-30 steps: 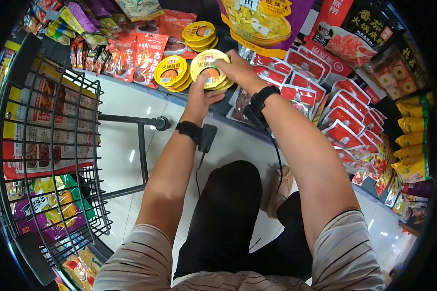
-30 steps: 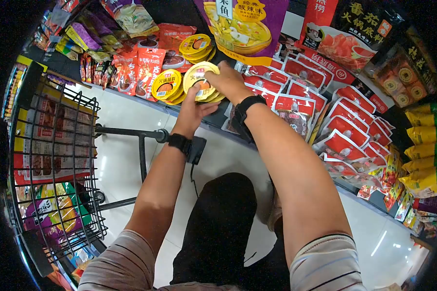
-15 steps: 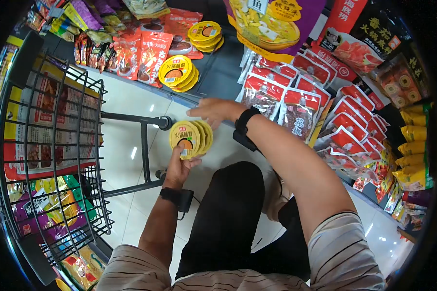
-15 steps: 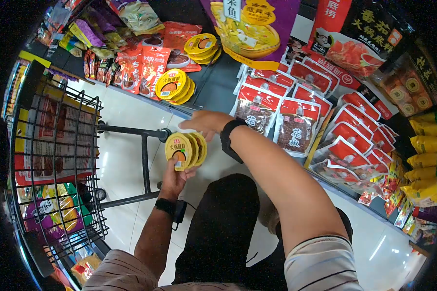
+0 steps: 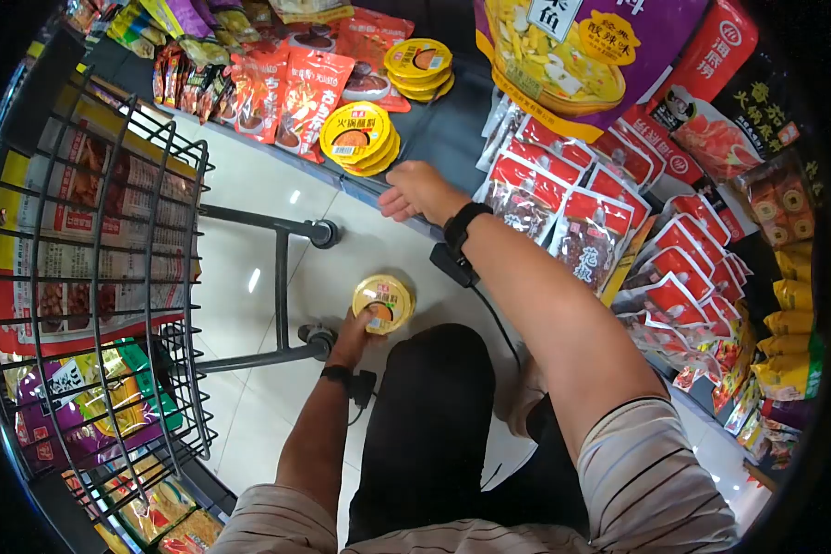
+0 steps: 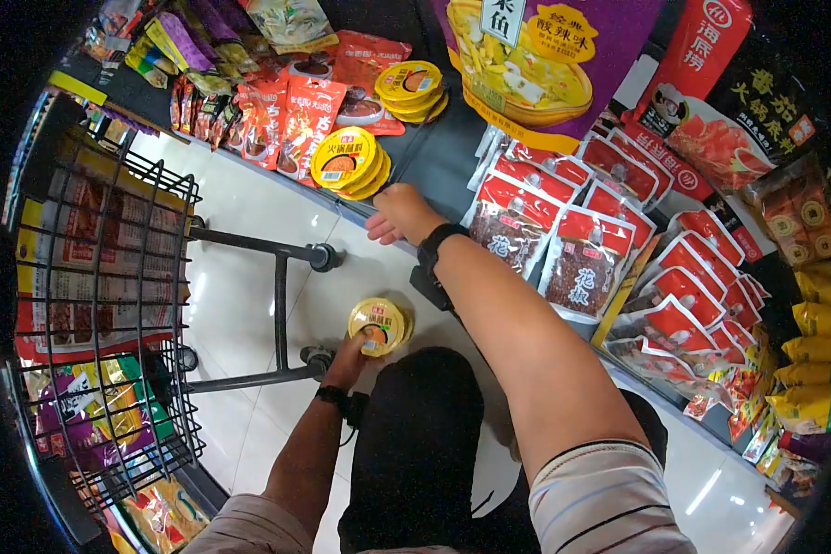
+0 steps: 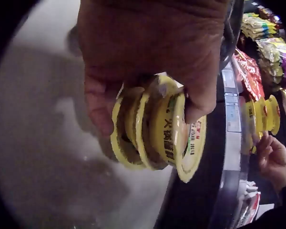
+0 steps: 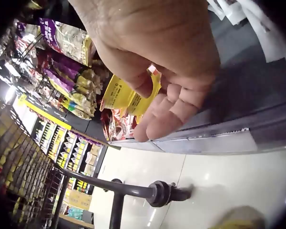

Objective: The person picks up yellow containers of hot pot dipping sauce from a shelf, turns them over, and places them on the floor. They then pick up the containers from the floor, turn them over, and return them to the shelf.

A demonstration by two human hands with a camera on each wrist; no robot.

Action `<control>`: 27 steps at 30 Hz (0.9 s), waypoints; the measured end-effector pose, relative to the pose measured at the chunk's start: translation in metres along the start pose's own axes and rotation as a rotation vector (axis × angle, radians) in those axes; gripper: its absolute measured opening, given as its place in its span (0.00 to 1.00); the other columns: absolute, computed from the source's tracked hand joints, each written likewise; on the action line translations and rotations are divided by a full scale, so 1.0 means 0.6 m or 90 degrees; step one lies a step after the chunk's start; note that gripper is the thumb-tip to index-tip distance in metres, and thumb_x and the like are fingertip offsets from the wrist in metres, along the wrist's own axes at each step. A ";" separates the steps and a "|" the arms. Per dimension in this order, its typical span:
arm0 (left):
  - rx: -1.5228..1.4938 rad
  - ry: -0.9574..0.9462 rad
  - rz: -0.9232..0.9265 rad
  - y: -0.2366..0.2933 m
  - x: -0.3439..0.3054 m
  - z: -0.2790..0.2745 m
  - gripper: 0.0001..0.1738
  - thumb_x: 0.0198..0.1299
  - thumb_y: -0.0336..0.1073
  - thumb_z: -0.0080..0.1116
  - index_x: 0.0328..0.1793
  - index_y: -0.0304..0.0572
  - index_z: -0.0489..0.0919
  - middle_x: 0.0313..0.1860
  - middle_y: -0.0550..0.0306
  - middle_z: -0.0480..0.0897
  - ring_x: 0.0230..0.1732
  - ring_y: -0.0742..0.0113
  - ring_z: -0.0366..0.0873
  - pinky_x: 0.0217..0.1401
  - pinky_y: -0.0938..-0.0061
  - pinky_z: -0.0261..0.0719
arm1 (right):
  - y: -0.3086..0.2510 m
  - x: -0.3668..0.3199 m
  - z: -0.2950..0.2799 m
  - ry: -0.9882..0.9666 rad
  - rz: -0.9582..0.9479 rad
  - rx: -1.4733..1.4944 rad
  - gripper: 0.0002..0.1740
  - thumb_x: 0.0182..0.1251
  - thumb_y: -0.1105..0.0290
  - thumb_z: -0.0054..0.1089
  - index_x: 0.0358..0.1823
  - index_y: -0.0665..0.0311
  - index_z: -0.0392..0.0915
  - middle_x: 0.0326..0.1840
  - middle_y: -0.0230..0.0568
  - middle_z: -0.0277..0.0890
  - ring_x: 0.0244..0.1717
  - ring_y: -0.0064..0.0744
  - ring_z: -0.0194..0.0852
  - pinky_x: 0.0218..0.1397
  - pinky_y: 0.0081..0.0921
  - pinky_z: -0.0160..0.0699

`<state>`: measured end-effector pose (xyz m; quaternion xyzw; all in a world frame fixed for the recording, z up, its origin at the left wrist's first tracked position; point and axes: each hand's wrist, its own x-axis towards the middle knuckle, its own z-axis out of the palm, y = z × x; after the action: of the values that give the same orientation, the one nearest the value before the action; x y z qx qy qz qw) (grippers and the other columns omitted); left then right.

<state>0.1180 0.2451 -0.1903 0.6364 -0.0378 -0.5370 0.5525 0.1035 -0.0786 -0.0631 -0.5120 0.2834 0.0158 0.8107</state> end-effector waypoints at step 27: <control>0.093 0.104 0.356 0.476 0.203 0.111 0.30 0.62 0.48 0.67 0.62 0.32 0.76 0.48 0.58 0.83 0.48 0.72 0.79 0.46 0.77 0.76 | 0.025 0.035 -0.016 -0.174 0.007 0.331 0.27 0.79 0.47 0.46 0.65 0.61 0.67 0.54 0.53 0.80 0.45 0.39 0.83 0.48 0.36 0.84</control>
<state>0.2768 0.0122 -0.0434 0.6804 -0.2056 -0.3069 0.6329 0.1121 -0.0850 -0.0883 -0.2790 0.1690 0.0155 0.9452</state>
